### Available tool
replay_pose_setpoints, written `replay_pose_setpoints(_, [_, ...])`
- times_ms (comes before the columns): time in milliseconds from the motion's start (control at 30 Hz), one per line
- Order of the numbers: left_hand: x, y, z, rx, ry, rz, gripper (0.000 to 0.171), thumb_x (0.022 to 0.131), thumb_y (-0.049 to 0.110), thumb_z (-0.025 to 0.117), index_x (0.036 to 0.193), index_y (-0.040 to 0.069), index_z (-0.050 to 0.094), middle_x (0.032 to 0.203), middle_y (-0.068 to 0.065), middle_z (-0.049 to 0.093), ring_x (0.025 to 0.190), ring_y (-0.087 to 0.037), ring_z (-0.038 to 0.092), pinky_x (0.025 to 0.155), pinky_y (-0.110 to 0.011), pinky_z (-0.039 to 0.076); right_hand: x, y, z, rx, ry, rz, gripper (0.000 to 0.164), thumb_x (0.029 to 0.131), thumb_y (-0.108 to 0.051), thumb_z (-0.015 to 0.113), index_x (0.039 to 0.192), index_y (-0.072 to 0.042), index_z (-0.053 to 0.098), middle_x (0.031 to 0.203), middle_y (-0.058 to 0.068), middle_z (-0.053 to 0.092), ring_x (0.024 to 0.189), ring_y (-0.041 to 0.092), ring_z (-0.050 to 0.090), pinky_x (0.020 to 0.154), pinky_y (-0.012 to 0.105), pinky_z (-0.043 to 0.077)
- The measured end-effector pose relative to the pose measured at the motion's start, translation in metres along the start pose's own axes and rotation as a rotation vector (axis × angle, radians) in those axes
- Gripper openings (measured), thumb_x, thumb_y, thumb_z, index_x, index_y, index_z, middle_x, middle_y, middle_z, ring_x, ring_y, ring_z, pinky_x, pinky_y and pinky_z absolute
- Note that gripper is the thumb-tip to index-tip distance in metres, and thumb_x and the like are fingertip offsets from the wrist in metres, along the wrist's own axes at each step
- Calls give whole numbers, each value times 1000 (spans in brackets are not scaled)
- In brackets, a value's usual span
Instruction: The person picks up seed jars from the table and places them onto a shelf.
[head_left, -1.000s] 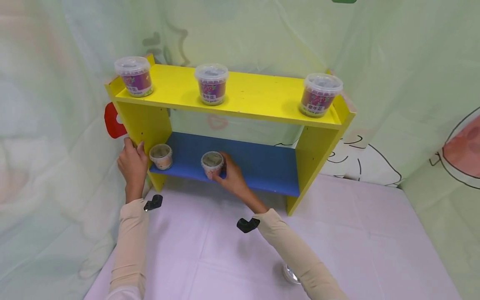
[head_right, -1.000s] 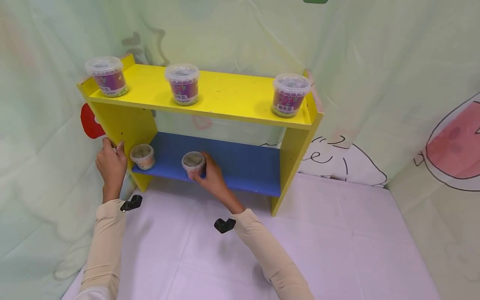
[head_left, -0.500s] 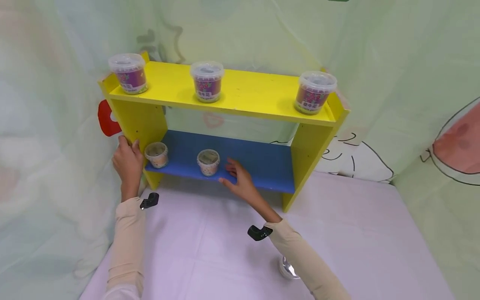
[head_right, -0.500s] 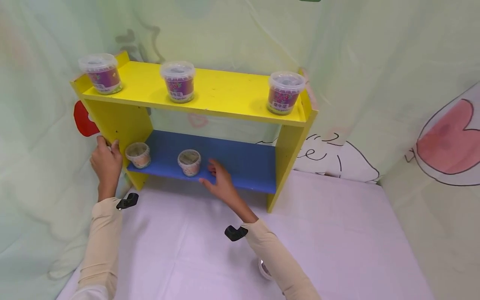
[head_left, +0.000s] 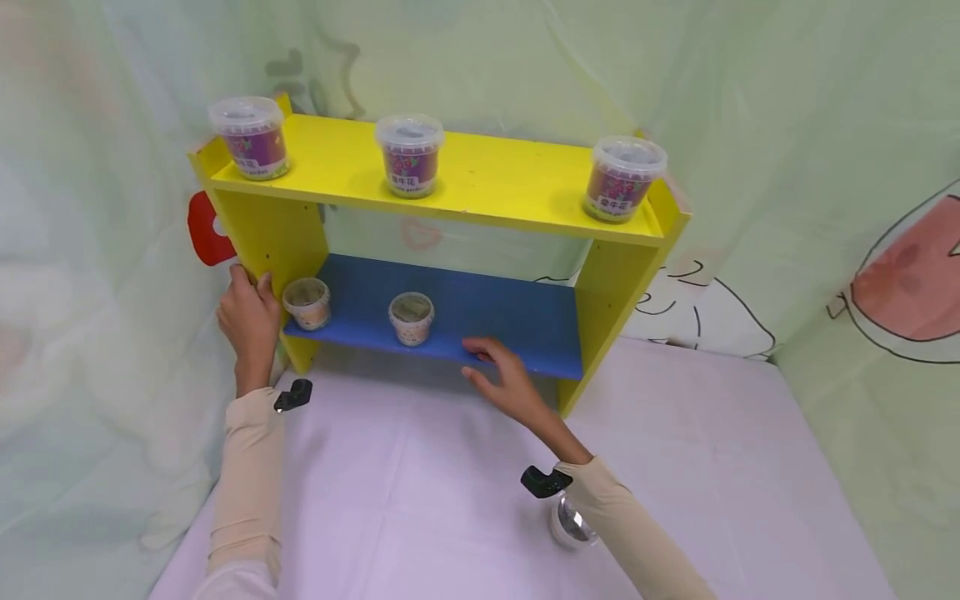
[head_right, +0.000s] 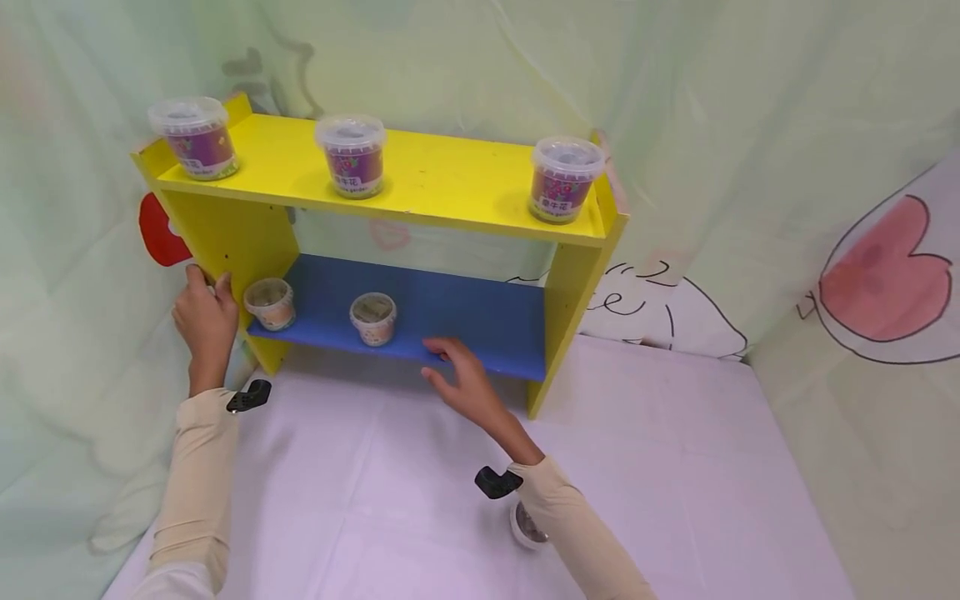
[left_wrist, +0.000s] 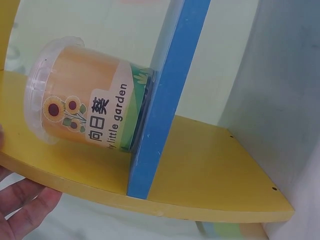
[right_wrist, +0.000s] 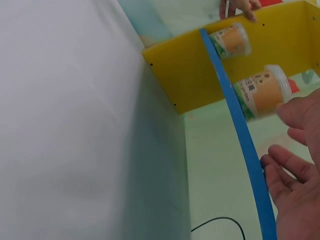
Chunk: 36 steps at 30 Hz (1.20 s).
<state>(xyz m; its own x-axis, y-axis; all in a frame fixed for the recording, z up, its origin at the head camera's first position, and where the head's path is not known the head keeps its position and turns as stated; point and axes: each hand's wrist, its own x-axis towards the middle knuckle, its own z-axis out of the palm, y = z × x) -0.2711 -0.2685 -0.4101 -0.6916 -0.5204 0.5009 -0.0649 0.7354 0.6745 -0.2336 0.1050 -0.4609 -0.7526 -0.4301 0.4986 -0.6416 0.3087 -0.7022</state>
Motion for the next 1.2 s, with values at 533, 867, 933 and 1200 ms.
replay_pose_setpoints(533, [-1,1,-1,-11,-15,-16,45,102,36,45,125,-3,46,108,-26,63,94,-44,59,88,-53,51,-38,-24,-34,-1,111,-71,18,84,17,61,102,14,64,99,29,66,91,42,64,84,35,56])
replay_pose_setpoints(867, [-1,0,1,0,2,-7,46,103,37,45,124,-3,47,105,-27,63,92,-44,59,84,-53,50,-62,-19,-41,-18,54,169,16,92,3,60,106,9,67,98,23,72,91,34,68,83,25,55])
replay_pose_setpoints(933, [-2,-1,1,6,3,-7,46,103,38,44,123,-3,47,104,-27,63,91,-44,59,83,-52,50,-67,-19,-41,-18,26,209,16,94,1,60,107,7,67,93,21,73,88,30,70,82,24,55])
replay_pose_setpoints(1200, [-2,-1,3,-1,21,3,46,103,39,45,122,-2,48,105,-27,64,91,-44,59,85,-53,50,-77,-20,-42,0,-80,201,16,94,6,57,106,5,66,87,19,73,84,33,70,79,29,57])
